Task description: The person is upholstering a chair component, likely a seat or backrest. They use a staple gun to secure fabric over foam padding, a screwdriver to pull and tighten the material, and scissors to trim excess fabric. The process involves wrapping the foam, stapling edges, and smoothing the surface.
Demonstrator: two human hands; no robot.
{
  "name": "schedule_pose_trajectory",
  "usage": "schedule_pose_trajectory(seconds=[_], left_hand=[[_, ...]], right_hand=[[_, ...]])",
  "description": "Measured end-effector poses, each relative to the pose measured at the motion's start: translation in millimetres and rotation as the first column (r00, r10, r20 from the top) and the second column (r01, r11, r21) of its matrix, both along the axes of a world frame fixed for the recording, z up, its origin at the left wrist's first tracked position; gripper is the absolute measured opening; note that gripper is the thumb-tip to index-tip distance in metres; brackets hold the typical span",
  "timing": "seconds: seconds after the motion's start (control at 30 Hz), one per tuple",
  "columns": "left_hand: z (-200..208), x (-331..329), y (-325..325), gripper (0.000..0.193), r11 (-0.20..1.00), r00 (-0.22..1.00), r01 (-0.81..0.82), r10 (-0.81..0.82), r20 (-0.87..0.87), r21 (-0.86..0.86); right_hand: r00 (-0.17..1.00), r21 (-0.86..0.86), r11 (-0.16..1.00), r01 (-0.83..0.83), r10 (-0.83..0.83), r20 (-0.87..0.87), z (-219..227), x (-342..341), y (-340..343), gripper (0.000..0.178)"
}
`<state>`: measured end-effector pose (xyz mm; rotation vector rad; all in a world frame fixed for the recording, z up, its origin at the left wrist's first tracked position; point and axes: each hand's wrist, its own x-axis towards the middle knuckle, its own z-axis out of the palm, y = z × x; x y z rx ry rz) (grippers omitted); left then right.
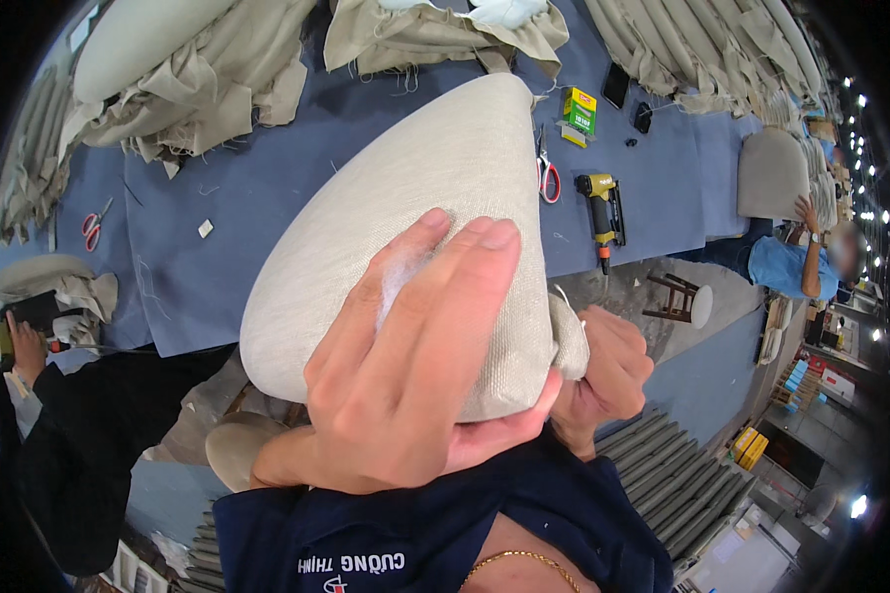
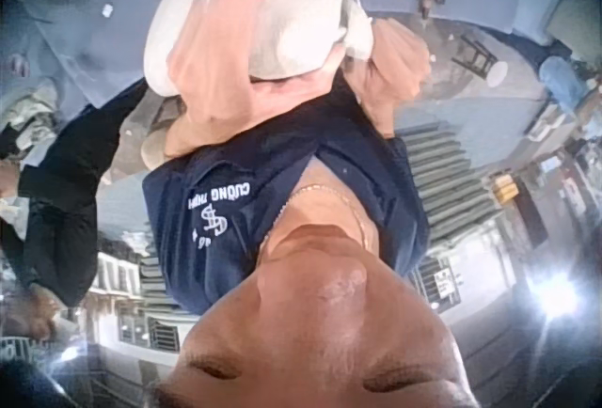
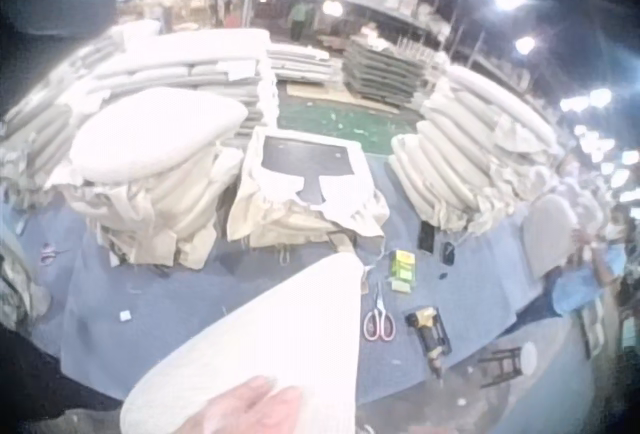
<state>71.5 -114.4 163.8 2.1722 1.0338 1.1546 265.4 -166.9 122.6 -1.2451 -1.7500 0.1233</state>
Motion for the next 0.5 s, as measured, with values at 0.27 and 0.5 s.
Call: schedule_pose_trajectory(seconds=[0.27, 0.5], left_hand=[[10.5, -35.7, 22.8, 0.068, 0.998, 0.992, -0.056, 0.058, 0.114, -0.024], [19.4, -40.6, 35.2, 0.044, 0.980, 0.969, 0.166, -0.142, 0.201, -0.112]], right_hand=[[0.992, 0.140, 0.990, -0.004, -0.014, 0.127, -10.3, 20.3, 22.2, 0.025], [0.996, 0.267, 0.959, 0.091, -0.093, -0.007, 54.0, -25.0, 111.9, 0.019]])
